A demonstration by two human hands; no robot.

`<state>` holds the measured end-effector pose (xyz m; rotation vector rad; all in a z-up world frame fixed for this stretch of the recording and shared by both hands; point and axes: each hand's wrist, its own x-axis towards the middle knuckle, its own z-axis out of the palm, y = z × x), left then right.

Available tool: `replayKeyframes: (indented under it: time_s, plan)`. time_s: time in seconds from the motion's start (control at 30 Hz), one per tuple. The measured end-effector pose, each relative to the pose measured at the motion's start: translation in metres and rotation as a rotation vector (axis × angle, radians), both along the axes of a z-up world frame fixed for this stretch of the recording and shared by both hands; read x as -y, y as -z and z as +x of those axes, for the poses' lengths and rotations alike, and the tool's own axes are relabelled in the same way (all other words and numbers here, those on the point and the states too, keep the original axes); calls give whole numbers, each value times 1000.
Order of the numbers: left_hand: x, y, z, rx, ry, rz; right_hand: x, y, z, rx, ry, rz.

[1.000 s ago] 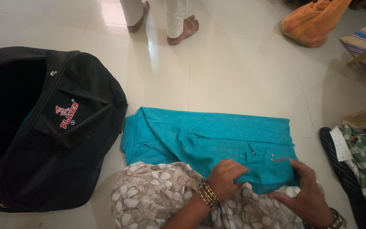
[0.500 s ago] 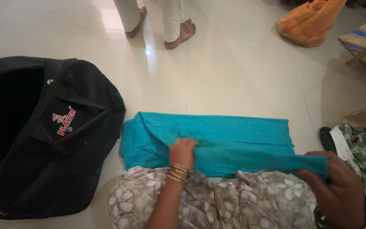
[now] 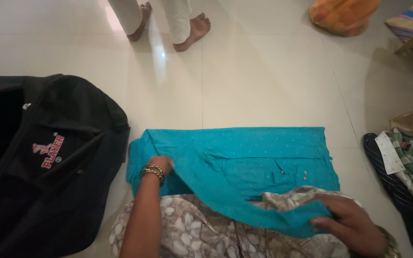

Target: The person folds a teal-colored shirt by smoothing it out, folding the sides toward the center, and then folding it in half before placing it inside a black bag.

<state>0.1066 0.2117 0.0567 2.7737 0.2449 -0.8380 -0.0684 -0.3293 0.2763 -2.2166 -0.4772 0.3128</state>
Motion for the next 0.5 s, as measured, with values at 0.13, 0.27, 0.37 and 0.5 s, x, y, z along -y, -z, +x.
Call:
replayKeyframes:
  time_s: [0.13, 0.27, 0.37, 0.5]
  plan:
    - [1, -3, 15, 39, 136, 135, 32, 44, 37, 326, 97, -230]
    - [-18, 11, 24, 340, 28, -95, 73, 85, 106, -335, 902, 537]
    - [-26, 37, 43, 484, 18, -301, 86, 130, 153, -312, 706, 1128]
    - [-20, 57, 59, 424, -172, -399, 79, 185, 189, -511, 1146, 1086]
